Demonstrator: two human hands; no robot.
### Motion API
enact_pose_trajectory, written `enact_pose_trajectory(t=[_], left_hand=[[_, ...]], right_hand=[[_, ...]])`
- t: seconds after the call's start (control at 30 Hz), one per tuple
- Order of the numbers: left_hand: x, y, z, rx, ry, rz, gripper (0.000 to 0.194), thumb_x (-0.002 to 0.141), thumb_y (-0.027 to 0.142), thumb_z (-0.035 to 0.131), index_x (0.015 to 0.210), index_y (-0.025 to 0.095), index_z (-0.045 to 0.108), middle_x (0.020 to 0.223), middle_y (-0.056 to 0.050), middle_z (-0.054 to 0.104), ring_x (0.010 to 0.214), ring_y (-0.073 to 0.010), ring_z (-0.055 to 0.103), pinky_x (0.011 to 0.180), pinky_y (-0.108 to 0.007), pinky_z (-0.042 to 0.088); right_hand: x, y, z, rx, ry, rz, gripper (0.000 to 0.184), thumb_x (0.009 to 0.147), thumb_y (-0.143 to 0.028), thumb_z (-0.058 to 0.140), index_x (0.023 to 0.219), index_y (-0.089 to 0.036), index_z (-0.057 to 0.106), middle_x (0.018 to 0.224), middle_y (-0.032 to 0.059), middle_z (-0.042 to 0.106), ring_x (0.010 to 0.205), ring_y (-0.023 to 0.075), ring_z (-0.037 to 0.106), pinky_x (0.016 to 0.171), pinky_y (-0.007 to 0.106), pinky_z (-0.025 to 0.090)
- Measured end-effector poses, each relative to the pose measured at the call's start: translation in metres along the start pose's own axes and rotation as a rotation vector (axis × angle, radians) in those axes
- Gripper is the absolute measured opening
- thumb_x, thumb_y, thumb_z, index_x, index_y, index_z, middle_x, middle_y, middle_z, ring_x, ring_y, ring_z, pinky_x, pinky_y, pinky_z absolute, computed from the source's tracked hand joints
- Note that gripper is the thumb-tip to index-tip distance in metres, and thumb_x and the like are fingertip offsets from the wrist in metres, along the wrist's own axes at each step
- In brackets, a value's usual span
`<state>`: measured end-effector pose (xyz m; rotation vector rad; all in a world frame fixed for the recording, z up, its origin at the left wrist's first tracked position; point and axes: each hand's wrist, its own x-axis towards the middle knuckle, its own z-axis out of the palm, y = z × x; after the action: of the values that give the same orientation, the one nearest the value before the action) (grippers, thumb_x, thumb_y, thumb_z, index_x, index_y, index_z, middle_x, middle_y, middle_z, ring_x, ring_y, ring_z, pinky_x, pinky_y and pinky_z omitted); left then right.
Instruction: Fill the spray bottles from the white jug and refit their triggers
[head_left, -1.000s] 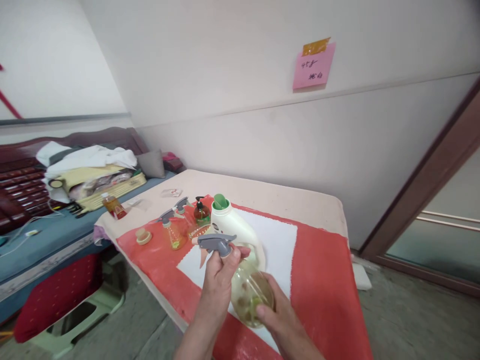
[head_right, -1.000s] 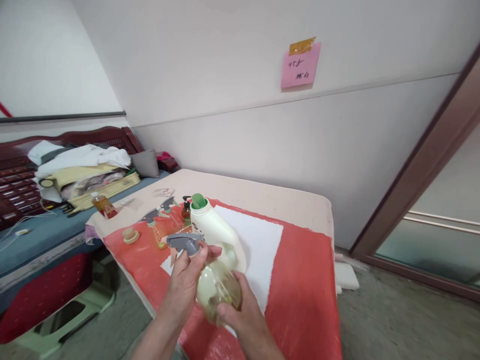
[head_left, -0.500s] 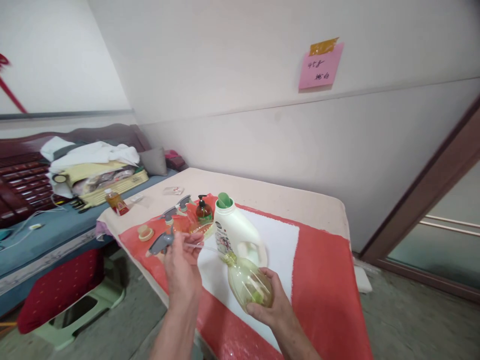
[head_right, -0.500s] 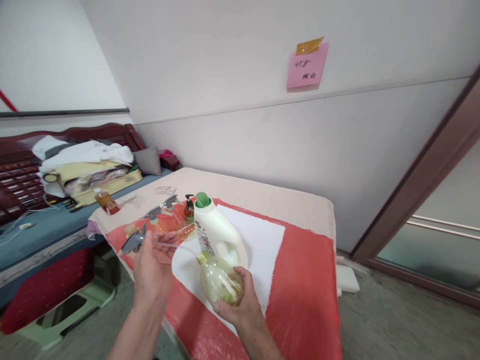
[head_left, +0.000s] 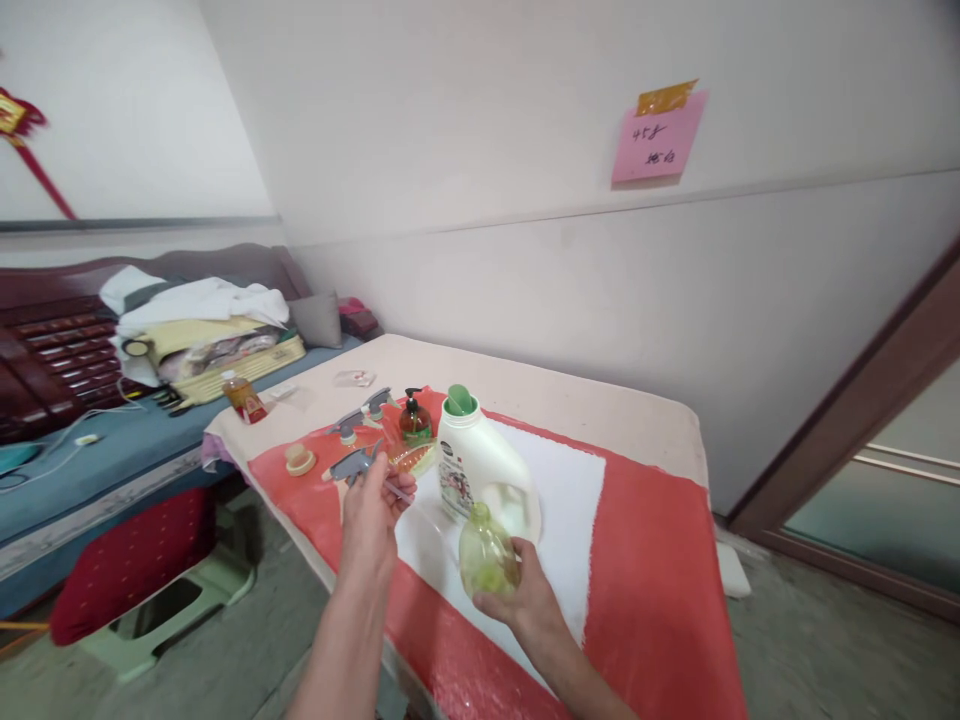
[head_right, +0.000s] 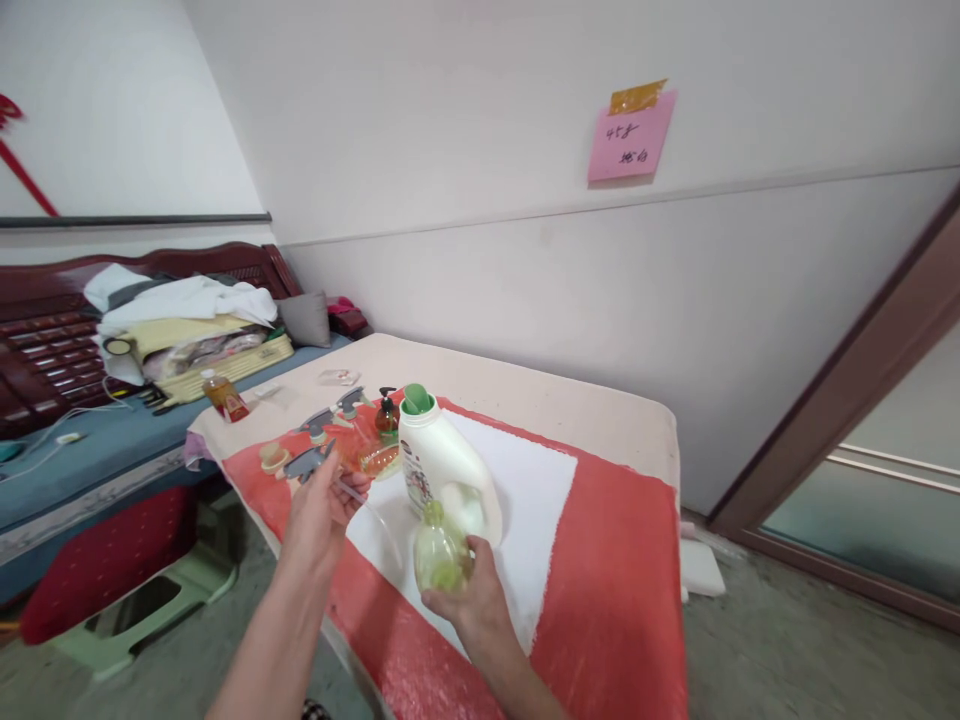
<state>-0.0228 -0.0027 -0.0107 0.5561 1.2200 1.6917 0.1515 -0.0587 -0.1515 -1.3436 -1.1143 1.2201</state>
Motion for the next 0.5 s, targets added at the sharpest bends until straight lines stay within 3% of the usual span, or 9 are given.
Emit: enact_pose_trajectory(t=[0.17,0.3,0.37,0.5], left_hand=[[-0.001,-0.002,0.002,-0.055,0.018,0.019,0.035,0.066,0.045,0.074,0.073,0.016,0.057,0.058,-0.003,0.064,0.055,-0.0146,0.06,0.053,-0.024,0.046],[0.002,-0.001,-0.001,-0.079,0.014,0.001,0.035,0.066,0.045,0.075,0.074,0.016,0.057,0.059,-0.003,0.064,0.055,-0.0145,0.061,0.053,-0.024,0.046],[0.003,-0.001,-0.002,-0.095,0.011,-0.008,0.036,0.067,0.046,0.075,0.075,0.016,0.058,0.06,-0.003,0.065,0.056,-0.0146,0.061,0.055,-0.024,0.047],[0.004,0.0,-0.002,-0.144,0.028,-0.01,0.036,0.067,0.046,0.074,0.076,0.015,0.058,0.061,-0.003,0.065,0.058,-0.0141,0.062,0.056,-0.024,0.047]], right_hand=[[-0.001,0.004,0.006,-0.151,0.004,-0.103,0.072,0.056,-0.026,0.074,0.122,-0.021,0.046,0.119,0.008,0.06,0.113,0.0314,0.054,0.099,0.043,0.041],[-0.003,0.011,0.002,-0.226,0.028,-0.134,0.071,0.055,-0.029,0.074,0.122,-0.018,0.053,0.127,0.0125,0.057,0.124,0.037,0.046,0.109,0.05,0.031],[-0.007,0.009,-0.003,-0.235,0.037,-0.129,0.071,0.064,-0.041,0.071,0.128,-0.016,0.05,0.132,0.0148,0.054,0.127,0.0356,0.044,0.11,0.049,0.031],[-0.021,-0.01,-0.017,-0.232,0.039,-0.101,0.065,0.089,-0.057,0.045,0.14,-0.016,0.04,0.146,0.0124,0.042,0.136,0.027,0.036,0.113,0.044,0.031]])
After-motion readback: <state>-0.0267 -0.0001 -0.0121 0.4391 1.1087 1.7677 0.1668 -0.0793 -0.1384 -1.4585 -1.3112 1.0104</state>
